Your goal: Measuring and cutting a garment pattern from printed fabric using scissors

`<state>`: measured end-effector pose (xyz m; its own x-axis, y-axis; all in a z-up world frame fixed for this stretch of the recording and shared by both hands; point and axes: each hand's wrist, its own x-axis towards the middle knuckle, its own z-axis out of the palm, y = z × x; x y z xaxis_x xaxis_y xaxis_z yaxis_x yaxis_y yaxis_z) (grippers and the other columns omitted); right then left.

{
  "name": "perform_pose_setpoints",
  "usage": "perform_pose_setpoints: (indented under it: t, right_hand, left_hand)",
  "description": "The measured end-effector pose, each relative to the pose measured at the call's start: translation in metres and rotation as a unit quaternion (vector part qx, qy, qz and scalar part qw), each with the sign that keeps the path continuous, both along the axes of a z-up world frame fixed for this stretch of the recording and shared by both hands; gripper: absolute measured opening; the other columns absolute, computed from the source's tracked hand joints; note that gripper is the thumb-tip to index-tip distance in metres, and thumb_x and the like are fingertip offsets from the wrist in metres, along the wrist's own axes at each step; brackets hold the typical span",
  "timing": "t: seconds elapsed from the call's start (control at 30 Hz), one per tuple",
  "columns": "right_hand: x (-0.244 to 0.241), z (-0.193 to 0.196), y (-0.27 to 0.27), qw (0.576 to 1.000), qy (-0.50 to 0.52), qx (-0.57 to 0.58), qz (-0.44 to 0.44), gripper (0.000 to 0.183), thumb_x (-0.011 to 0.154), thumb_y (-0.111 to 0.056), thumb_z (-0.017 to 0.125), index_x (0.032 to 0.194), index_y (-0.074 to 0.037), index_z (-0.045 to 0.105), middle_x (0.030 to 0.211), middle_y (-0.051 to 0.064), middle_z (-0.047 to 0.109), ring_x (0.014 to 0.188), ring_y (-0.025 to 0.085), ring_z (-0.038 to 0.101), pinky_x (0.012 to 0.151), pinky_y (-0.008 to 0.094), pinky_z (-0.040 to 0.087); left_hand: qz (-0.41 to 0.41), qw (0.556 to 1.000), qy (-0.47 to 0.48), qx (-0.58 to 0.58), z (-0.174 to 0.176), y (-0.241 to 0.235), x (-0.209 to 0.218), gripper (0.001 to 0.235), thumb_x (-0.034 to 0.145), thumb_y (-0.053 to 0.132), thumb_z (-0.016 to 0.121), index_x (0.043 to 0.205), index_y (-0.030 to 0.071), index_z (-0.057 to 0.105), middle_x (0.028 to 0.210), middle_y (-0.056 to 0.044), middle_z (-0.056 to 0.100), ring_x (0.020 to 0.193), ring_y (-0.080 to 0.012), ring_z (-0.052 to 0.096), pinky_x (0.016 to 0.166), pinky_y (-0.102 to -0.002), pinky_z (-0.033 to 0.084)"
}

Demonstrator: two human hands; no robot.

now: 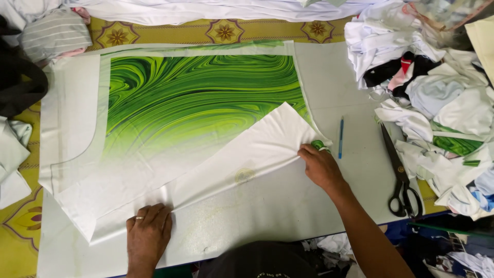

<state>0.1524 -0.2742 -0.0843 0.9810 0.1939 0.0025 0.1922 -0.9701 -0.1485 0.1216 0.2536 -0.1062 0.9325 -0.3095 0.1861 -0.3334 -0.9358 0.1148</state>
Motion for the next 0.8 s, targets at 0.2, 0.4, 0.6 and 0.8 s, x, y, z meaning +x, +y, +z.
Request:
perform_pose_setpoints:
  t: [0.2, 0.4, 0.6, 0.8]
  right_hand:
    - [-0.054, 0.022, 0.016, 0.999, 0.039, 0.036, -0.006, 0.045, 0.060, 0.014, 0.054, 0.100, -0.007, 0.061, 0.119, 0.009, 0.065, 0.090, 0.038, 0.066, 0.070, 0.051, 0.051]
    - [-0.126, 0.018, 0.039, 0.989, 0.109, 0.082, -0.049, 0.037, 0.063, 0.009, 0.053, 0.095, -0.007, 0.063, 0.111, 0.010, 0.064, 0.087, 0.039, 0.064, 0.072, 0.053, 0.049]
    - [-0.139, 0.049, 0.040, 0.965, 0.164, 0.179, -0.097, 0.011, 0.095, -0.016, 0.056, 0.091, -0.008, 0.061, 0.103, 0.009, 0.064, 0.094, 0.033, 0.062, 0.076, 0.047, 0.047]
    - [-0.085, 0.017, -0.031, 0.969, -0.009, 0.120, -0.217, 0.029, 0.100, -0.015, 0.055, 0.126, -0.004, 0.061, 0.110, 0.020, 0.067, 0.095, 0.043, 0.065, 0.073, 0.053, 0.051]
  left_hand:
    - [-0.004, 0.997, 0.072, -0.035, -0.013, 0.037, -0.024, 0.025, 0.088, 0.035, 0.068, 0.111, 0.030, 0.075, 0.120, 0.008, 0.071, 0.111, -0.0269, 0.065, 0.082, -0.051, 0.052]
    - [0.023, 0.993, 0.110, -0.019, -0.062, 0.085, -0.056, 0.028, 0.080, 0.045, 0.071, 0.107, 0.046, 0.075, 0.116, 0.019, 0.067, 0.109, -0.0203, 0.065, 0.085, -0.043, 0.055]
    - [-0.012, 0.991, 0.128, -0.026, -0.021, 0.070, -0.037, 0.030, 0.074, 0.037, 0.078, 0.102, 0.047, 0.075, 0.109, 0.021, 0.072, 0.104, -0.0166, 0.068, 0.083, -0.040, 0.056]
    - [-0.127, 0.980, 0.085, -0.128, 0.042, -0.066, 0.048, 0.026, 0.085, 0.030, 0.074, 0.110, 0.024, 0.078, 0.108, -0.002, 0.076, 0.103, -0.0302, 0.069, 0.084, -0.048, 0.057]
